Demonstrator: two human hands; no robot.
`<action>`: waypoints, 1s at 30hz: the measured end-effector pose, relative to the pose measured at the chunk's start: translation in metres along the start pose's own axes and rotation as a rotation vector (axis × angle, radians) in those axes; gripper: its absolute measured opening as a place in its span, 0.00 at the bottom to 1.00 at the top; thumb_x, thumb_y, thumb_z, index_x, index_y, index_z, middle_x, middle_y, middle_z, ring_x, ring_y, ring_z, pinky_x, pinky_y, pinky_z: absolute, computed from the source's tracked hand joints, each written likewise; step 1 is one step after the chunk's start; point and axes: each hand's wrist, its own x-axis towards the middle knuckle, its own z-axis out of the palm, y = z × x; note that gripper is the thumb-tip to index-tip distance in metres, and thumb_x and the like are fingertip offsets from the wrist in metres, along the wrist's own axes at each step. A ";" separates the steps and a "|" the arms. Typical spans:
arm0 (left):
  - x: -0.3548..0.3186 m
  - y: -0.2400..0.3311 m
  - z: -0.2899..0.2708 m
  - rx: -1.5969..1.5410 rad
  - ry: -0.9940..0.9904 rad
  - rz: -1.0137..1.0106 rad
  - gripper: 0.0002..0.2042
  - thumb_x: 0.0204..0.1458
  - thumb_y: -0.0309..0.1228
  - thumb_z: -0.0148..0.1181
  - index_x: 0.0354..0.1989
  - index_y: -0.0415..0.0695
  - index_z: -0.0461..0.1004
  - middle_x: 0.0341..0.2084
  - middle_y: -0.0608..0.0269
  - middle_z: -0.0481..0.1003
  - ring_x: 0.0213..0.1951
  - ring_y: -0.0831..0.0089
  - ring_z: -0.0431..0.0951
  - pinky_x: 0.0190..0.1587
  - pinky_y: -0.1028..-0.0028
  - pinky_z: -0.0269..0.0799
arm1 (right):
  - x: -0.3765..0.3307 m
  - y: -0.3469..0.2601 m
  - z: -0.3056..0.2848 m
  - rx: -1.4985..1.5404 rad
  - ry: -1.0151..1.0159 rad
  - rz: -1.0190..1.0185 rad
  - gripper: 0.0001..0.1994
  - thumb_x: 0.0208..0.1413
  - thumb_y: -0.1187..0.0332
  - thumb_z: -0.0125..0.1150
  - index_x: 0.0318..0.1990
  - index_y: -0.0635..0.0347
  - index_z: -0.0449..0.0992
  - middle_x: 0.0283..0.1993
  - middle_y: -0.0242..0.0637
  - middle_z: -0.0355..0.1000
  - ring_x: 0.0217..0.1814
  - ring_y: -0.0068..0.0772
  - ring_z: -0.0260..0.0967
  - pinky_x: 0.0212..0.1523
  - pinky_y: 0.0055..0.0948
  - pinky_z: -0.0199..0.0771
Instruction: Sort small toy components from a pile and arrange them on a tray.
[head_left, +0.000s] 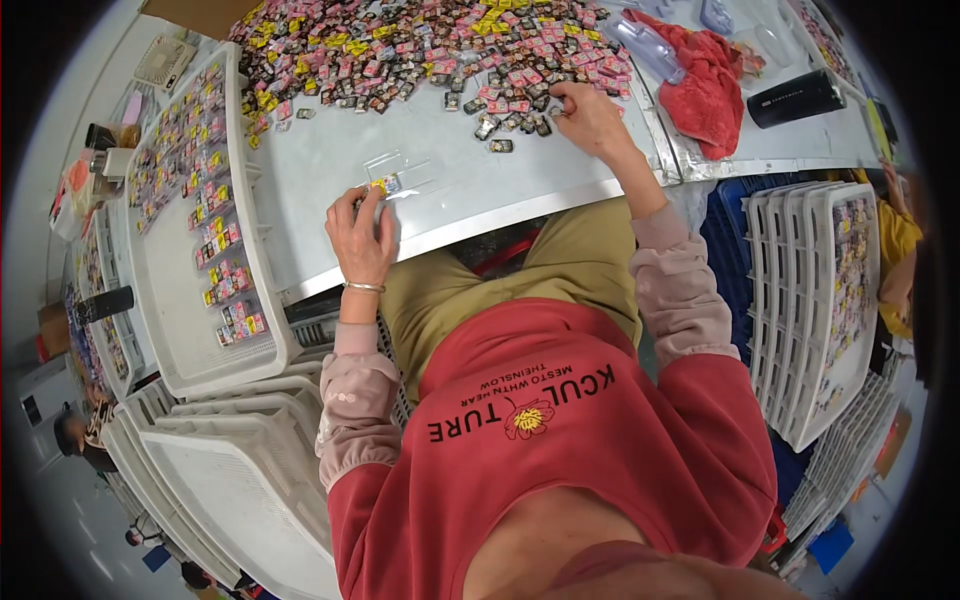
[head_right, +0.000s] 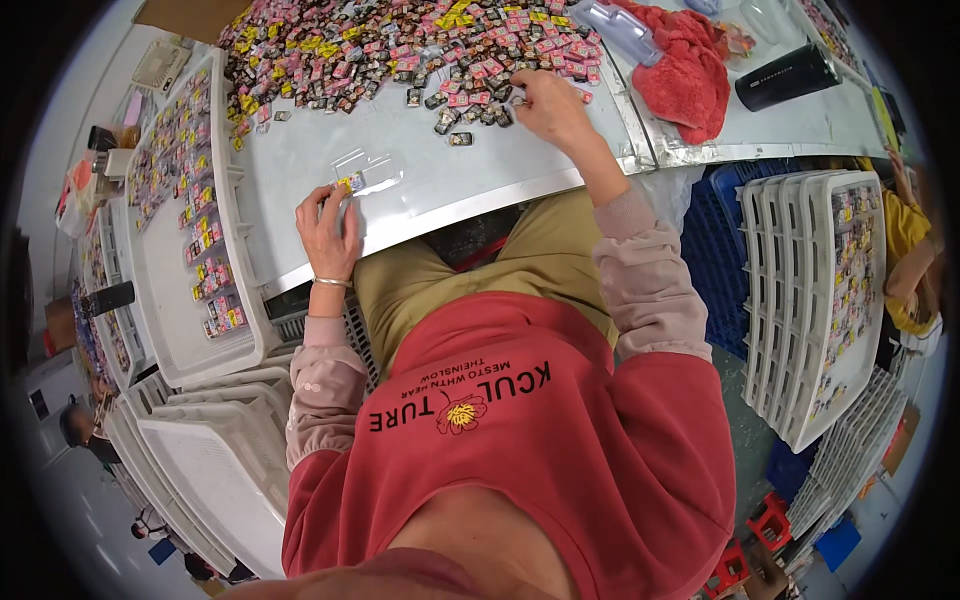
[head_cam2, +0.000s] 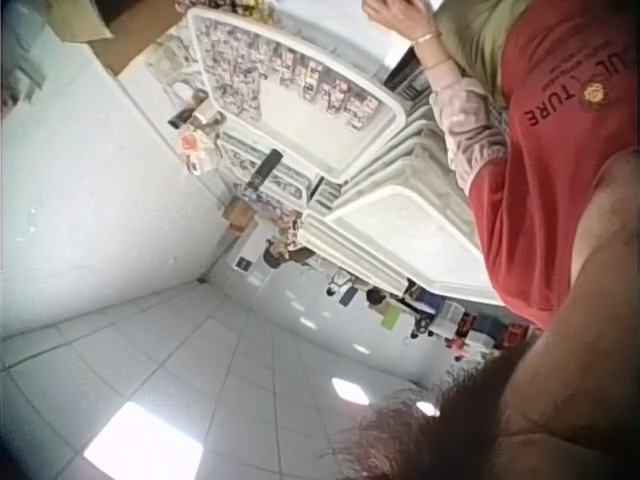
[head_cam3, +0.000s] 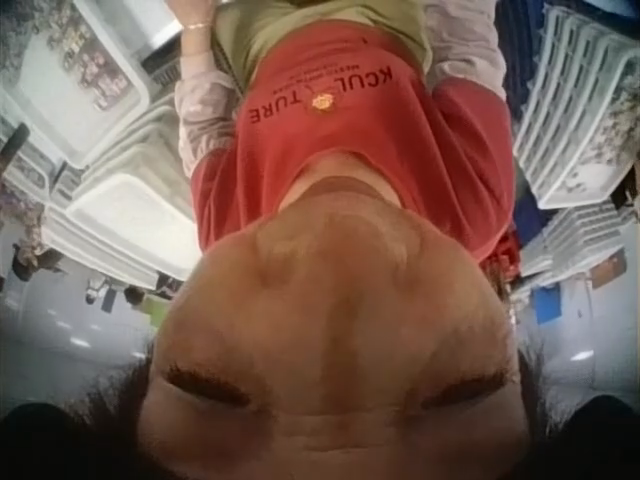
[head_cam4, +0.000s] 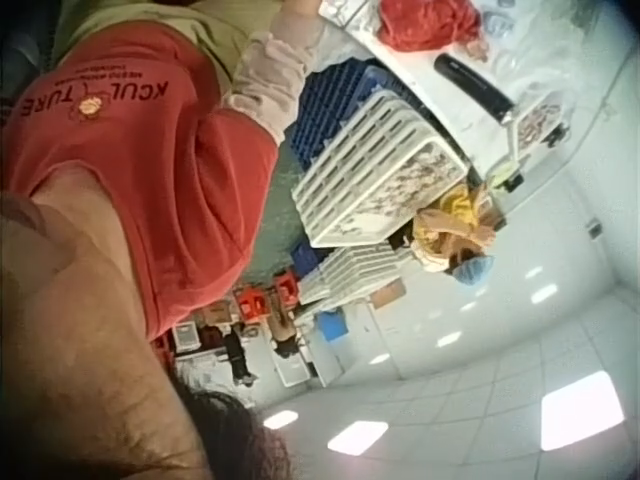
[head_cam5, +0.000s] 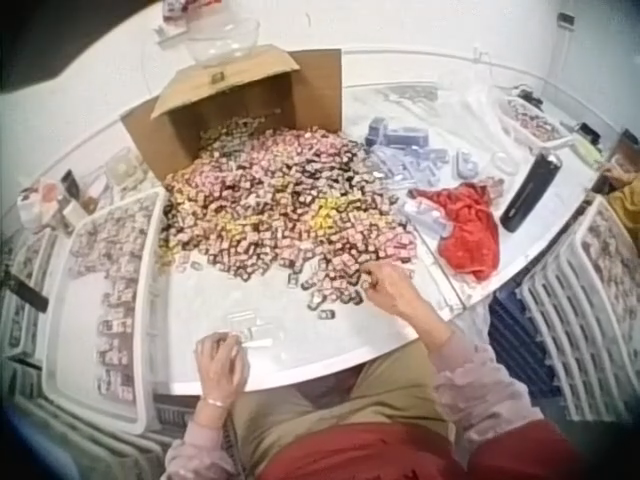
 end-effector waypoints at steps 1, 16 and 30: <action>0.001 0.001 0.000 -0.003 -0.003 -0.005 0.17 0.43 0.25 0.60 0.44 0.45 0.75 0.41 0.59 0.70 0.44 0.60 0.67 0.47 0.64 0.62 | 0.003 0.010 -0.001 -0.006 0.004 0.000 0.11 0.43 0.79 0.59 0.37 0.61 0.77 0.30 0.37 0.72 0.31 0.31 0.71 0.33 0.28 0.71; -0.005 -0.011 0.000 -0.083 0.140 -0.112 0.13 0.45 0.21 0.55 0.41 0.41 0.76 0.38 0.55 0.72 0.44 0.58 0.69 0.49 0.65 0.64 | 0.015 0.012 0.002 -0.188 -0.012 -0.195 0.08 0.46 0.74 0.57 0.36 0.61 0.77 0.34 0.43 0.71 0.37 0.44 0.71 0.39 0.37 0.71; 0.008 0.006 -0.004 -0.114 -0.018 0.132 0.16 0.41 0.23 0.60 0.43 0.41 0.73 0.44 0.59 0.71 0.48 0.57 0.68 0.50 0.63 0.64 | 0.010 -0.010 0.009 0.682 -0.210 0.172 0.09 0.49 0.71 0.61 0.38 0.62 0.74 0.32 0.35 0.74 0.31 0.23 0.71 0.30 0.22 0.70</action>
